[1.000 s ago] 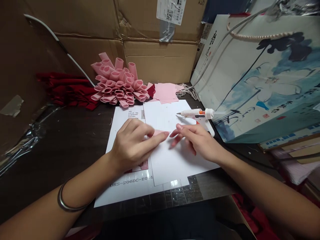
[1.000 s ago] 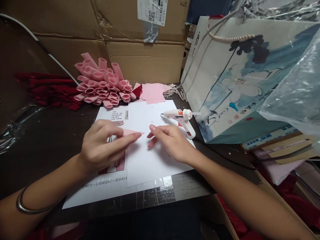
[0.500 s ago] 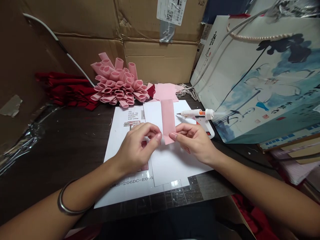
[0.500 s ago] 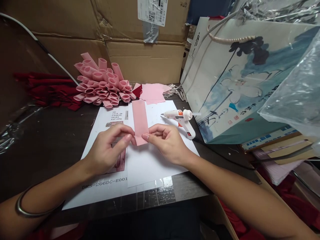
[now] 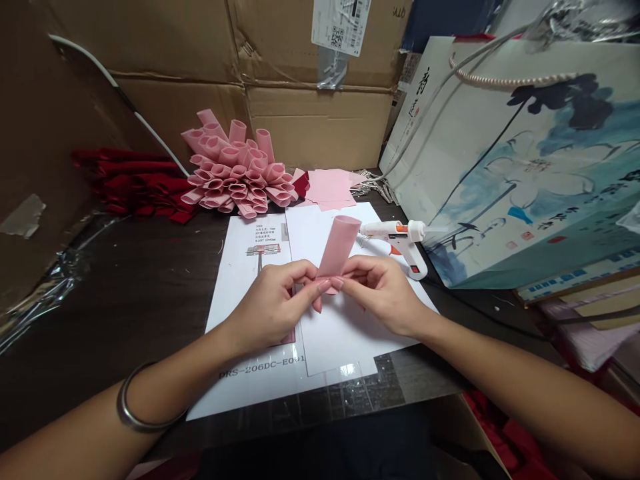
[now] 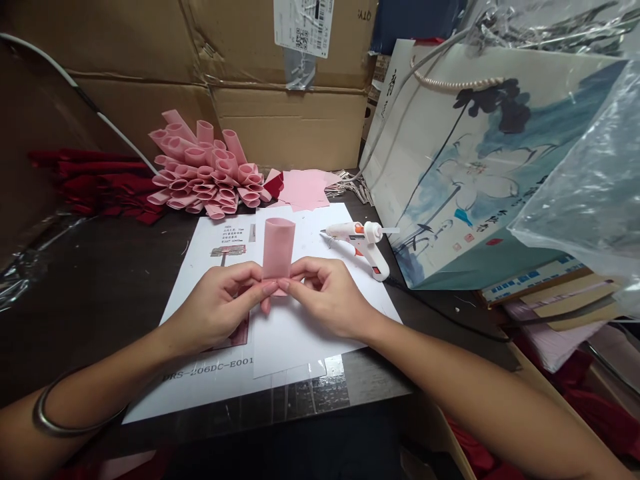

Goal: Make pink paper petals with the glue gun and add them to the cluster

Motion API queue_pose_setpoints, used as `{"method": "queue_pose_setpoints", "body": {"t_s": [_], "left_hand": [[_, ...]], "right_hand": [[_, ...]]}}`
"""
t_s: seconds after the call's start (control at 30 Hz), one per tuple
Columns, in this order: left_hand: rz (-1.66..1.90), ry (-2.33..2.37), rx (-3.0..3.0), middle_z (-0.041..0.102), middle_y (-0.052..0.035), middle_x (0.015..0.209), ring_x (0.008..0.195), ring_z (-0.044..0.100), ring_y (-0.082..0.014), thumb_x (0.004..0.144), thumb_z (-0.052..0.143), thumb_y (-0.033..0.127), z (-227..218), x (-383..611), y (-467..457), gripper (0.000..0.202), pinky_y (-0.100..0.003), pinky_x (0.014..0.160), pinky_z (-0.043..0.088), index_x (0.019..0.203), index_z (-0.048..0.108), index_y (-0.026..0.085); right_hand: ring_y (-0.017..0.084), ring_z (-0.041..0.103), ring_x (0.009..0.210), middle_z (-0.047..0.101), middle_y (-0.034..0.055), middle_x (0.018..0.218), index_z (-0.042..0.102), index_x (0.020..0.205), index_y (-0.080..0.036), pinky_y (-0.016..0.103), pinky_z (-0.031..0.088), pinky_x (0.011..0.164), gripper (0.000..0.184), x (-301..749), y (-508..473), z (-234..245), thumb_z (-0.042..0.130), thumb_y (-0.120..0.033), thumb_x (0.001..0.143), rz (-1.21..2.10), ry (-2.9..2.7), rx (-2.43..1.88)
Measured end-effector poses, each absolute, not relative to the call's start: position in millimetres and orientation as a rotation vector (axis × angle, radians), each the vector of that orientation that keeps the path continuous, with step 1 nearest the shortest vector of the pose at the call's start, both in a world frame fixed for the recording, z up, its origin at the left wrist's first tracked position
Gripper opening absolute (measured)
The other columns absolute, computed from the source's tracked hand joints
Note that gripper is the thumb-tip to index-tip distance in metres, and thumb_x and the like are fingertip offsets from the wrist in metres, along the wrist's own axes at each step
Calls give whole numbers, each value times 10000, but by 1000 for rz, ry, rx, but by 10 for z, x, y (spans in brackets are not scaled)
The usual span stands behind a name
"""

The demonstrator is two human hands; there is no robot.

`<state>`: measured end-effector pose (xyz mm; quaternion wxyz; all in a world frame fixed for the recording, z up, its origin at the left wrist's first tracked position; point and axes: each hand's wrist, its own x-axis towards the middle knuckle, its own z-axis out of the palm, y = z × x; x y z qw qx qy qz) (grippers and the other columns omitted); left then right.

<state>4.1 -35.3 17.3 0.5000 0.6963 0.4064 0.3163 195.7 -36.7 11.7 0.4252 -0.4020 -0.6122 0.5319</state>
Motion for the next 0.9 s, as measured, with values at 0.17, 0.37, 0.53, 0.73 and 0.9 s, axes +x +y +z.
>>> {"method": "queue_pose_setpoints", "body": {"t_s": [0.17, 0.37, 0.53, 0.73, 0.9], "left_hand": [[815, 1007, 1706, 723, -32, 803, 436, 591, -88, 925, 579, 393, 133, 46, -323, 239, -179, 346, 414, 959, 662, 171], [774, 1017, 1845, 728, -35, 791, 626, 671, -146, 934, 560, 348, 122, 29, -285, 225, -225, 488, 480, 901, 697, 172], [840, 1031, 1917, 719, -35, 769, 702, 677, -165, 911, 591, 326, 135, 20, -286, 198, -249, 573, 500, 863, 699, 166], [882, 1016, 1911, 711, -23, 742, 658, 648, -145, 904, 598, 330, 157, 15, -282, 206, -227, 530, 461, 826, 694, 166], [866, 1028, 1929, 663, 5, 701, 584, 579, -116, 881, 623, 338, 147, 16, -271, 188, -220, 513, 429, 833, 686, 167]], "right_hand": [[131, 631, 677, 718, 37, 781, 700, 843, -162, 236, 469, 569, 230, 1956, -337, 92, 752, -373, 766, 1325, -1482, -972], [63, 485, 488, 698, 12, 763, 698, 852, -160, 195, 341, 426, 163, 1969, -336, 74, 709, -317, 809, 1322, -1553, -1029], [63, 467, 470, 681, -2, 717, 709, 821, -166, 198, 356, 423, 164, 1962, -339, 119, 754, -312, 761, 1298, -1551, -1030], [89, 507, 507, 678, 20, 737, 679, 808, -159, 219, 389, 440, 262, 1963, -340, 113, 798, -369, 706, 1424, -1504, -1074], [63, 431, 472, 662, -2, 693, 654, 815, -154, 211, 317, 441, 230, 1959, -364, 103, 797, -305, 716, 1280, -1601, -1113]]}}
